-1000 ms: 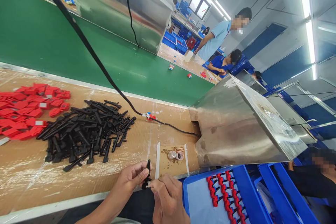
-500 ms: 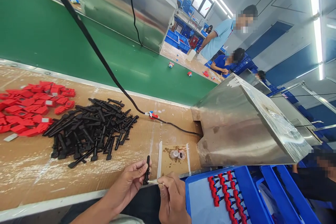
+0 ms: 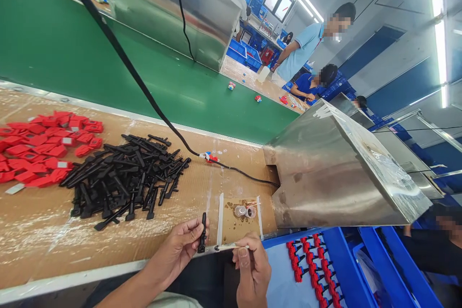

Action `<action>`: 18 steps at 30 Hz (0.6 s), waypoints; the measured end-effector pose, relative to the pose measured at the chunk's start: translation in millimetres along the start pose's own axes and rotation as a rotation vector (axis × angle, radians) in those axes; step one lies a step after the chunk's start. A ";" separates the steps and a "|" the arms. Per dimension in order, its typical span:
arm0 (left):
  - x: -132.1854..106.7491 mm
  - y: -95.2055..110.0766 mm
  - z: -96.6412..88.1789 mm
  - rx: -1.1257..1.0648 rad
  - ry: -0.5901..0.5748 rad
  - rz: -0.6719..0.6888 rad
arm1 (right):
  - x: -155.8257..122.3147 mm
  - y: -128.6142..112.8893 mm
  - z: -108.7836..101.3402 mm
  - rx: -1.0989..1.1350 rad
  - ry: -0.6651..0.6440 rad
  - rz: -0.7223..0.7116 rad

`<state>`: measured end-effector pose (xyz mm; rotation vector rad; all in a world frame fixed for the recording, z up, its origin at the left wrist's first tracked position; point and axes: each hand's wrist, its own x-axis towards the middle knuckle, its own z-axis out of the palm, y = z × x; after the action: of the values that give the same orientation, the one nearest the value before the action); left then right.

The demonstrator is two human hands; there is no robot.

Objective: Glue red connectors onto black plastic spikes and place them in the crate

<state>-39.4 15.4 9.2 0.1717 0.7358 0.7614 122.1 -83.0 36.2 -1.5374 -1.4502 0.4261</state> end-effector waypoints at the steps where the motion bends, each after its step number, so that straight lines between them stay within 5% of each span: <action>1: 0.1 0.1 -0.1 -0.001 0.003 0.000 | 0.9 2.1 -4.2 0.005 0.019 0.004; 9: -5.1 3.1 -4.1 0.008 -0.009 -0.010 | 36.2 27.3 -46.0 -0.459 0.175 -0.035; 14: -7.3 5.0 -3.8 -0.015 0.147 -0.104 | 41.3 53.4 -39.5 -0.634 0.128 -0.022; 18: -8.2 7.4 -3.9 -0.033 0.143 -0.118 | 36.5 66.9 -25.8 -0.691 0.072 -0.009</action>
<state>-50.2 14.7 13.6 0.0437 0.8608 0.6772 189.6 -49.8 7.8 -2.0498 -1.6364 -0.1670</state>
